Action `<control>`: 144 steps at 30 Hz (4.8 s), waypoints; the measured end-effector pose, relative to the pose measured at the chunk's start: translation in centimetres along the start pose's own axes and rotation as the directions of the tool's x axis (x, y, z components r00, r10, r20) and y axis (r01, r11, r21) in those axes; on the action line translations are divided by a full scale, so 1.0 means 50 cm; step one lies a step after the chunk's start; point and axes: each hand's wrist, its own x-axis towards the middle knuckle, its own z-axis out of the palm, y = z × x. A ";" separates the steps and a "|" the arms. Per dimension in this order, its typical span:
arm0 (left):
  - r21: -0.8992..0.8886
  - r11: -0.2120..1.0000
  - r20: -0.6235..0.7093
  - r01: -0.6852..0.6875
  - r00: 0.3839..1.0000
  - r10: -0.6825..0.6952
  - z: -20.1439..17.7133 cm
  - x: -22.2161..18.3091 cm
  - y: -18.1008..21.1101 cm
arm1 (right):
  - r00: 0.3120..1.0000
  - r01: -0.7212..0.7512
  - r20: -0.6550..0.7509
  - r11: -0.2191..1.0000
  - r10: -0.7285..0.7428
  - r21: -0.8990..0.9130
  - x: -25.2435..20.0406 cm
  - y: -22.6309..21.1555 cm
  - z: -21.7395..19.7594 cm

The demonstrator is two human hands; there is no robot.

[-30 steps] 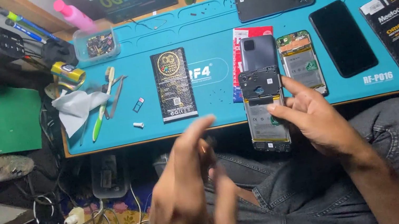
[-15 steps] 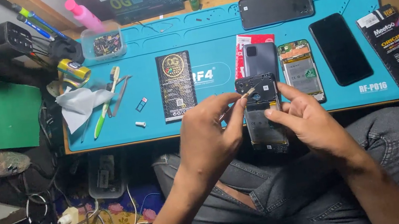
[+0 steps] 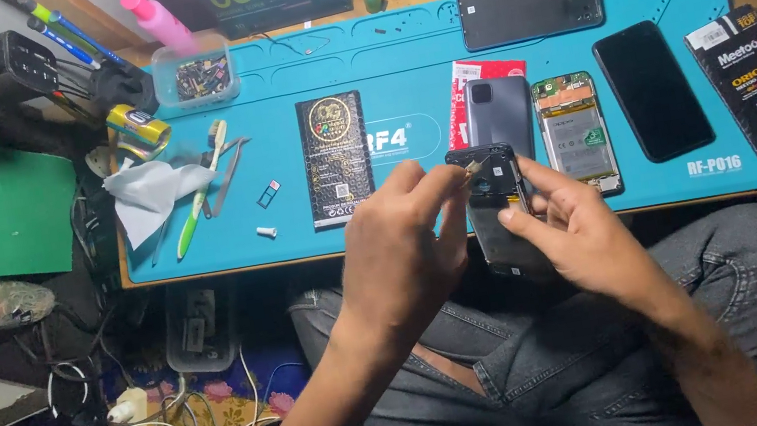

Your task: Assembling the internal components of a smartphone, including connecting ribbon cables to the motherboard and preparing the chassis.

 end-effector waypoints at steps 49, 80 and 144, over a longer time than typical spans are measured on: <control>0.091 0.983 0.309 0.157 0.934 -0.178 0.027 0.029 -0.026 | 1.000 0.025 -0.006 0.991 -0.026 -0.131 0.025 -0.005 -0.001; 0.158 0.917 0.275 0.367 0.875 -0.398 -0.031 0.106 -0.170 | 0.983 -0.113 -0.113 0.957 0.147 0.266 0.091 -0.037 0.018; 0.065 0.992 0.126 0.106 0.985 -0.114 -0.027 0.031 -0.059 | 0.988 0.153 0.006 0.981 -0.153 -0.118 0.090 -0.006 0.026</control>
